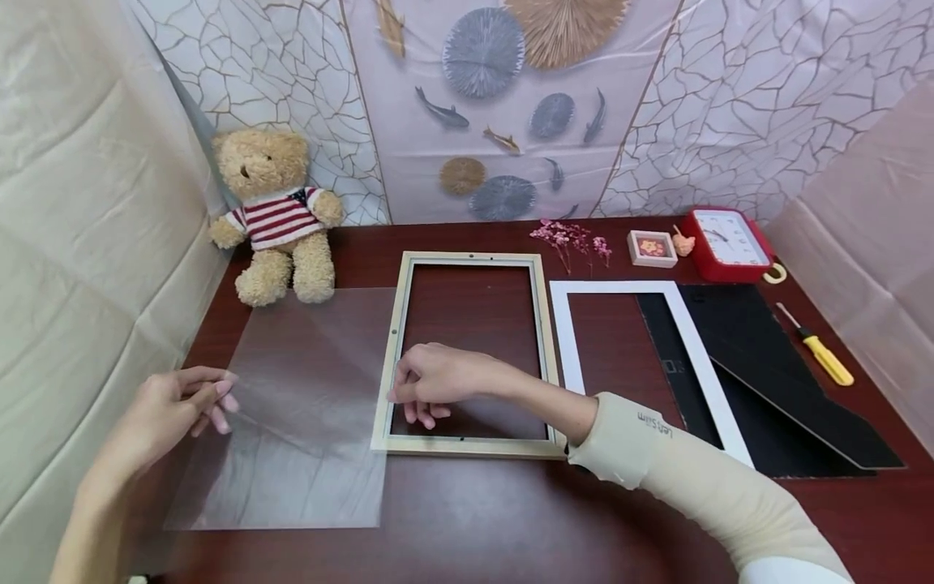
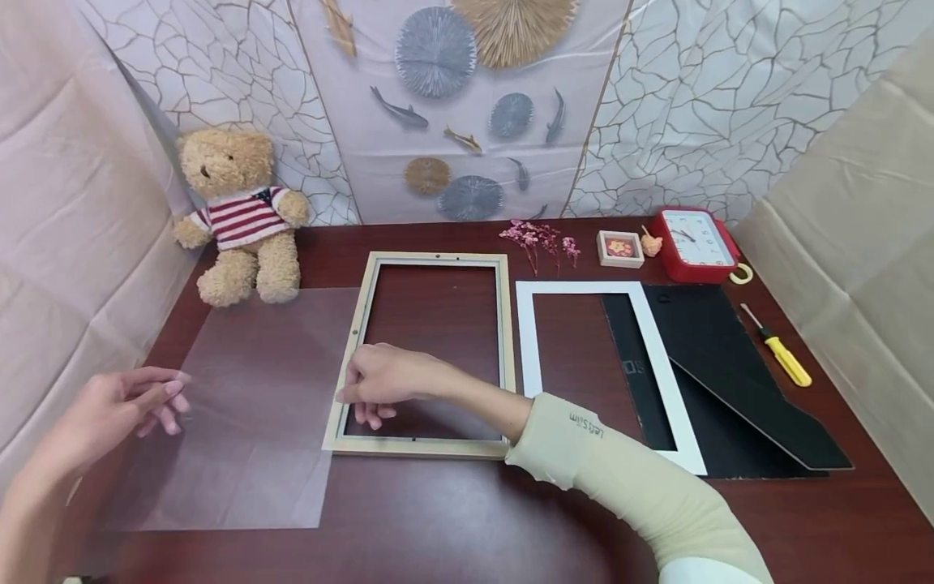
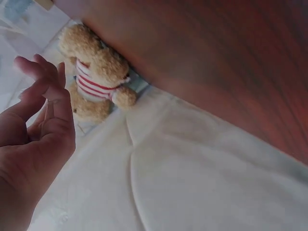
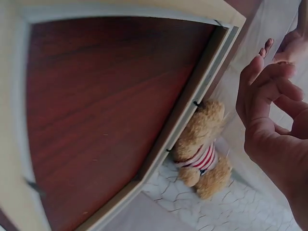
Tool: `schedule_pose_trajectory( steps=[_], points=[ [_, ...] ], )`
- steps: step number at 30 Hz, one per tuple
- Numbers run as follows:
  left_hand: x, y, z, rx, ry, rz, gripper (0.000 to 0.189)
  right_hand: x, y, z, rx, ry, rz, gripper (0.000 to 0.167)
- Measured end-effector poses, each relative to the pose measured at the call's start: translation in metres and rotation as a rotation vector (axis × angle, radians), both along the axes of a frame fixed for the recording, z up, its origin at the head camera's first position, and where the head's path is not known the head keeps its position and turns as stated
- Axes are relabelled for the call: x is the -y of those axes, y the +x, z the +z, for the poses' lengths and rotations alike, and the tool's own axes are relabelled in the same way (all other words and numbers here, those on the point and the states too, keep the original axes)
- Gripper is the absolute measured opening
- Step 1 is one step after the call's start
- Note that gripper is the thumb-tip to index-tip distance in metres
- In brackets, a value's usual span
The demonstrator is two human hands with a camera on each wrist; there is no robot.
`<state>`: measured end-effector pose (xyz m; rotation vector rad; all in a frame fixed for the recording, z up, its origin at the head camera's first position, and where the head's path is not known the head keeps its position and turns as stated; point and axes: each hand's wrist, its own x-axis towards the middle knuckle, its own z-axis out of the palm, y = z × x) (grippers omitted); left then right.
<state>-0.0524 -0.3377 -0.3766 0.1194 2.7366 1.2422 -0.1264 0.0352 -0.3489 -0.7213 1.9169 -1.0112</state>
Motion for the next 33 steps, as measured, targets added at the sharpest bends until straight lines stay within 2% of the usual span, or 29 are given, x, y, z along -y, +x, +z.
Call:
schedule_pose_trajectory(
  steps=[4,6,12,18,24,26,33],
  points=[
    [0.014,0.003,-0.001,-0.037,-0.046,0.002,0.029,0.015,0.000,0.003,0.005,0.021,0.047,0.025],
    [0.020,0.005,-0.002,-0.033,-0.057,0.006,0.028,0.024,0.000,0.003,0.003,0.043,0.086,0.026],
    [0.035,0.008,-0.011,0.083,-0.097,0.038,0.031,0.048,-0.003,-0.004,-0.034,0.107,0.161,0.031],
    [0.039,-0.003,-0.019,0.133,-0.090,0.046,0.029,0.056,-0.012,-0.018,0.009,0.147,0.142,0.029],
    [0.037,-0.011,-0.022,0.175,-0.055,0.044,0.021,0.052,-0.017,-0.025,0.068,0.129,0.125,0.037],
    [0.037,-0.011,-0.023,0.197,-0.040,0.032,0.020,0.050,-0.017,-0.025,0.050,0.132,0.142,0.042],
    [0.042,-0.012,-0.025,0.261,0.039,-0.042,0.021,0.051,-0.010,-0.022,-0.100,0.194,0.191,0.053]
  ],
)
